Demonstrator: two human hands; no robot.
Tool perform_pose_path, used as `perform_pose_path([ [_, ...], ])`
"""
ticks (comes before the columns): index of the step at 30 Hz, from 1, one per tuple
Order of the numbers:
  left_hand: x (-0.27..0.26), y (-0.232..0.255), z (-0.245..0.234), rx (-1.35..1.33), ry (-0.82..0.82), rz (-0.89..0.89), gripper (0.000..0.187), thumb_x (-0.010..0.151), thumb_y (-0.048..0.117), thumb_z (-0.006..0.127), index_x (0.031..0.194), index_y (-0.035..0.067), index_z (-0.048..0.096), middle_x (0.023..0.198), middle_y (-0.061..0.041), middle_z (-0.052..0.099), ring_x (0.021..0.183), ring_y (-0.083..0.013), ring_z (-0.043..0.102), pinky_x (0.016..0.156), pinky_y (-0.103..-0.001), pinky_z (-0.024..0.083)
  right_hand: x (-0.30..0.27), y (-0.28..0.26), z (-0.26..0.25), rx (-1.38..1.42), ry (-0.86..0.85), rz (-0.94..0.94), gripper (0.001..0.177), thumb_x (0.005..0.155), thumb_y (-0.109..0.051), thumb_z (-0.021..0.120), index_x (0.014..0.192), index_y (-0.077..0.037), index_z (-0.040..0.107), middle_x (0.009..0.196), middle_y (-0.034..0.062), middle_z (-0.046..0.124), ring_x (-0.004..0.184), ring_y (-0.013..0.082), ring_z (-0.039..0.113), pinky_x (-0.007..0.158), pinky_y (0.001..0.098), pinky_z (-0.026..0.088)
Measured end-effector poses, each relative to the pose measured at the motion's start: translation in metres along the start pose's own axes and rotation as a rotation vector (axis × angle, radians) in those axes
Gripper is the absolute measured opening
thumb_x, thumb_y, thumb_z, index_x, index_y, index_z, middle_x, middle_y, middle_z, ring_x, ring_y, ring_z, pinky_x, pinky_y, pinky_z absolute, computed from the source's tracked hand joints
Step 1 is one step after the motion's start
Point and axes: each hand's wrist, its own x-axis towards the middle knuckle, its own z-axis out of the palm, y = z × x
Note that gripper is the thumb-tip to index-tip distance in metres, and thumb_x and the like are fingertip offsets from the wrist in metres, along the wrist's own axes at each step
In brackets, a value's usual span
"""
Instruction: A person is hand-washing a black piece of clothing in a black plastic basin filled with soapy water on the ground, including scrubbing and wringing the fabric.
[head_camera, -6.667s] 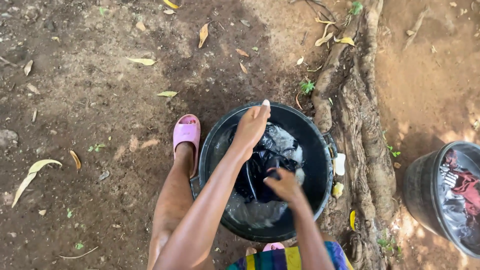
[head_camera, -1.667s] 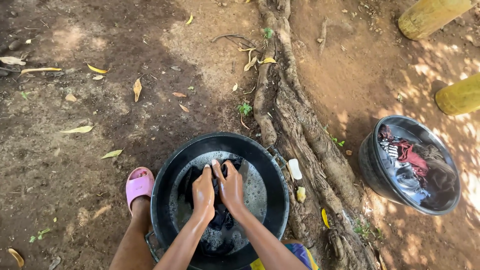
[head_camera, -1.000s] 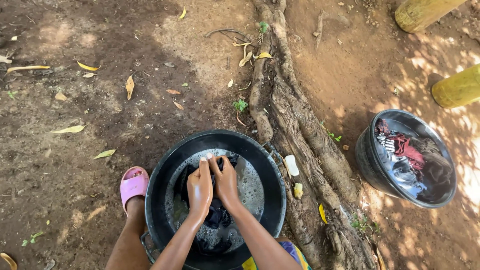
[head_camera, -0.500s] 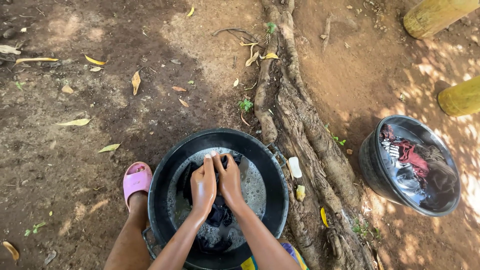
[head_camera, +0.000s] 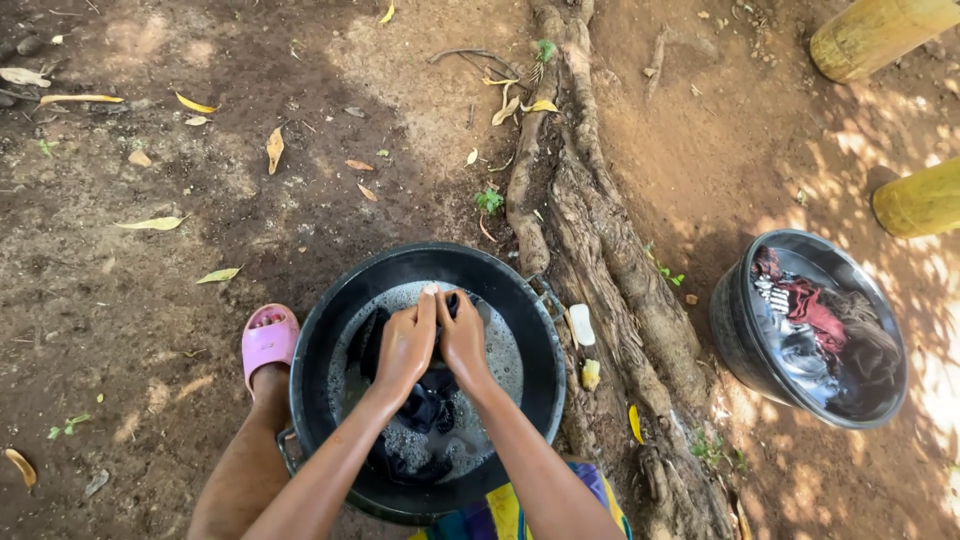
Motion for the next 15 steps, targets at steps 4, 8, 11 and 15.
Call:
perform_pose_path([
  [4, -0.025, 0.028, -0.013, 0.203, -0.048, -0.036, 0.071, 0.103, 0.058, 0.041, 0.095, 0.002, 0.084, 0.101, -0.020, 0.080, 0.116, -0.0412, 0.070, 0.100, -0.055, 0.050, -0.008, -0.007, -0.003, -0.069, 0.009, -0.010, 0.043, 0.110, -0.047, 0.054, 0.100, -0.009, 0.070, 0.089, 0.0250, 0.074, 0.097, 0.0471, 0.071, 0.085, 0.0547, 0.053],
  [8, -0.027, 0.027, -0.020, 0.137, -0.057, -0.116, 0.071, 0.104, 0.059, 0.042, 0.114, 0.002, 0.083, 0.125, -0.020, 0.077, 0.133, -0.0370, 0.063, 0.111, -0.055, 0.047, 0.001, -0.006, 0.007, -0.058, 0.024, 0.001, 0.041, 0.105, -0.051, 0.060, 0.092, -0.013, 0.071, 0.085, 0.0178, 0.074, 0.096, 0.0413, 0.073, 0.085, 0.0525, 0.054],
  [11, -0.016, 0.006, -0.023, 0.116, -0.073, -0.129, 0.062, 0.106, 0.057, 0.047, 0.121, 0.007, 0.079, 0.131, -0.015, 0.075, 0.135, -0.0353, 0.061, 0.112, -0.054, 0.049, -0.001, -0.029, 0.002, 0.014, 0.038, -0.027, 0.045, 0.106, -0.047, 0.058, 0.084, -0.008, 0.066, 0.074, 0.0198, 0.064, 0.084, 0.0367, 0.069, 0.081, 0.0484, 0.052],
  [15, -0.050, 0.034, -0.044, 0.136, -0.131, -0.168, 0.066, 0.112, 0.053, 0.040, 0.154, 0.006, 0.059, 0.157, -0.019, 0.057, 0.148, -0.0383, 0.048, 0.117, -0.059, 0.043, 0.003, -0.025, 0.003, 0.042, 0.015, -0.046, 0.045, 0.106, -0.048, 0.057, 0.082, -0.011, 0.067, 0.072, 0.0186, 0.064, 0.080, 0.0366, 0.067, 0.081, 0.0465, 0.053],
])
